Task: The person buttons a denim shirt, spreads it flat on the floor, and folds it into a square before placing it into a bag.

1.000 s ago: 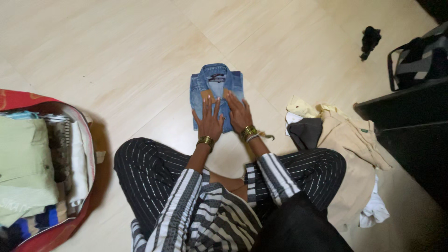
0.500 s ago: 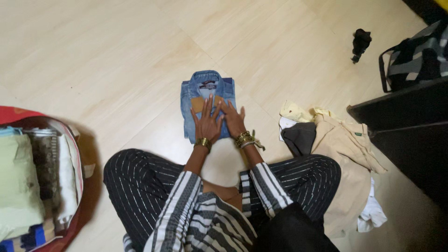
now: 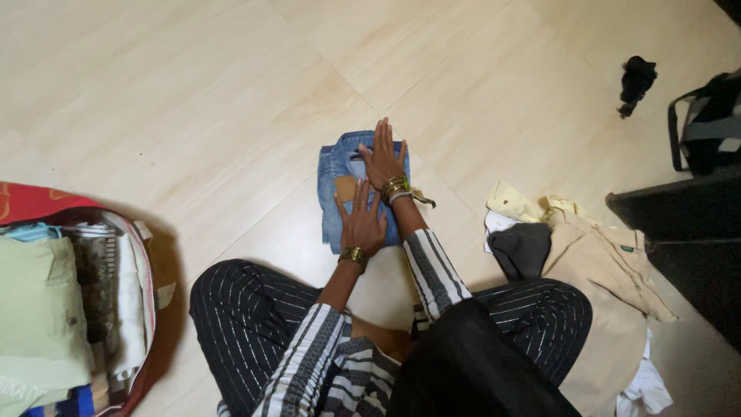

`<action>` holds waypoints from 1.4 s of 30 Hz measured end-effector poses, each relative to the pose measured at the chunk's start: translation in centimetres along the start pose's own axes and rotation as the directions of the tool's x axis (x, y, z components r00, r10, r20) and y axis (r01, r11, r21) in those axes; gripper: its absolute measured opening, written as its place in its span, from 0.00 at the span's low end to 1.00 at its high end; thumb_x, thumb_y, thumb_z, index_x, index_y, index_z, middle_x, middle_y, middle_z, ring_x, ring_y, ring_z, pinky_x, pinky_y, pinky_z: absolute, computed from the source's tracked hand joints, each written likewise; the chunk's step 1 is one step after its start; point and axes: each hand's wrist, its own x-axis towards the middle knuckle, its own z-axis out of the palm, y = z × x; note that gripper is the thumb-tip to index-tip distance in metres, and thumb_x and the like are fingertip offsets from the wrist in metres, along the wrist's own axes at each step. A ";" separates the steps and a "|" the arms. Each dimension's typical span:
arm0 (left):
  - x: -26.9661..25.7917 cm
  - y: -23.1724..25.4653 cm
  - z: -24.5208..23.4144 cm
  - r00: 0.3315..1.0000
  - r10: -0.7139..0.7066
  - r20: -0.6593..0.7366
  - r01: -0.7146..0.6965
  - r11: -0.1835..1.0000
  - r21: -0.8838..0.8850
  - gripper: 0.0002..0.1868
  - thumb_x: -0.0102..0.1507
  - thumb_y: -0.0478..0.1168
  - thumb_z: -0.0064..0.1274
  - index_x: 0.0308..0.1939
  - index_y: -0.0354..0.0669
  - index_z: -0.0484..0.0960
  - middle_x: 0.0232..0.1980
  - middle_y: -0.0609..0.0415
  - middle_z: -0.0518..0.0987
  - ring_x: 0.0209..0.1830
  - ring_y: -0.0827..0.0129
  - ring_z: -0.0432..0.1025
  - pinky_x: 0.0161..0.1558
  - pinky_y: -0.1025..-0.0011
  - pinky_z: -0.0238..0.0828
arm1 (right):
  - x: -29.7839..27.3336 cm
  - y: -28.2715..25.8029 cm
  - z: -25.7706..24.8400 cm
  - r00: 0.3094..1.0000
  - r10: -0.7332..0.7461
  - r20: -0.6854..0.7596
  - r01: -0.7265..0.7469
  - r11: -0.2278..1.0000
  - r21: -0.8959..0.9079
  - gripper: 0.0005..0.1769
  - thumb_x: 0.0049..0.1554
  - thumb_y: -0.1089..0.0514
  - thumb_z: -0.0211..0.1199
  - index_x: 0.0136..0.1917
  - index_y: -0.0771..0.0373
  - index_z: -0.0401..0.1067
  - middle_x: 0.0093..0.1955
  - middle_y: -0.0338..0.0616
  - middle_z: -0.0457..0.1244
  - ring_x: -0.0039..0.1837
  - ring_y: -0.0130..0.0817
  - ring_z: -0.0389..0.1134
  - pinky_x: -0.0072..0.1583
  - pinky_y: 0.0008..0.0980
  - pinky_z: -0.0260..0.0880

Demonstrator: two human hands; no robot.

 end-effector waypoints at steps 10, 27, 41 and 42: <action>-3.1 -3.2 5.8 0.967 -0.091 -0.236 0.064 0.990 -0.123 0.26 0.73 0.40 0.33 0.77 0.49 0.67 0.87 0.65 0.52 0.90 0.68 0.38 0.81 0.43 0.19 | -11.3 0.8 -0.1 0.995 -0.050 -0.086 0.072 0.954 0.289 0.39 0.70 0.39 0.25 0.85 0.61 0.31 0.89 0.47 0.27 0.88 0.40 0.27 0.82 0.50 0.26; 10.1 -8.0 3.4 0.922 -0.361 0.140 0.333 0.924 0.188 0.44 0.72 0.65 0.19 0.81 0.37 0.36 0.85 0.45 0.31 0.86 0.58 0.27 0.79 0.47 0.19 | -11.6 -0.3 -0.5 0.983 -0.051 -0.176 0.090 0.971 0.221 0.37 0.70 0.42 0.29 0.85 0.63 0.37 0.89 0.50 0.33 0.88 0.43 0.32 0.81 0.52 0.33; 1.0 -12.1 6.0 0.925 -0.358 -0.130 0.380 0.878 0.291 0.40 0.73 0.60 0.28 0.82 0.40 0.42 0.86 0.45 0.36 0.86 0.60 0.29 0.79 0.48 0.22 | -11.5 5.1 4.8 0.672 0.420 -0.611 -0.285 0.907 0.311 0.39 0.70 0.39 0.47 0.80 0.71 0.51 0.81 0.63 0.50 0.80 0.58 0.54 0.78 0.49 0.53; -0.4 -11.3 6.2 0.921 -0.364 -0.141 0.379 0.921 0.094 0.42 0.71 0.58 0.36 0.81 0.38 0.43 0.85 0.43 0.38 0.85 0.58 0.31 0.79 0.47 0.25 | -11.3 5.4 4.9 0.684 0.463 -0.563 -0.343 0.886 0.312 0.42 0.67 0.36 0.50 0.80 0.71 0.50 0.80 0.63 0.51 0.78 0.58 0.55 0.76 0.49 0.54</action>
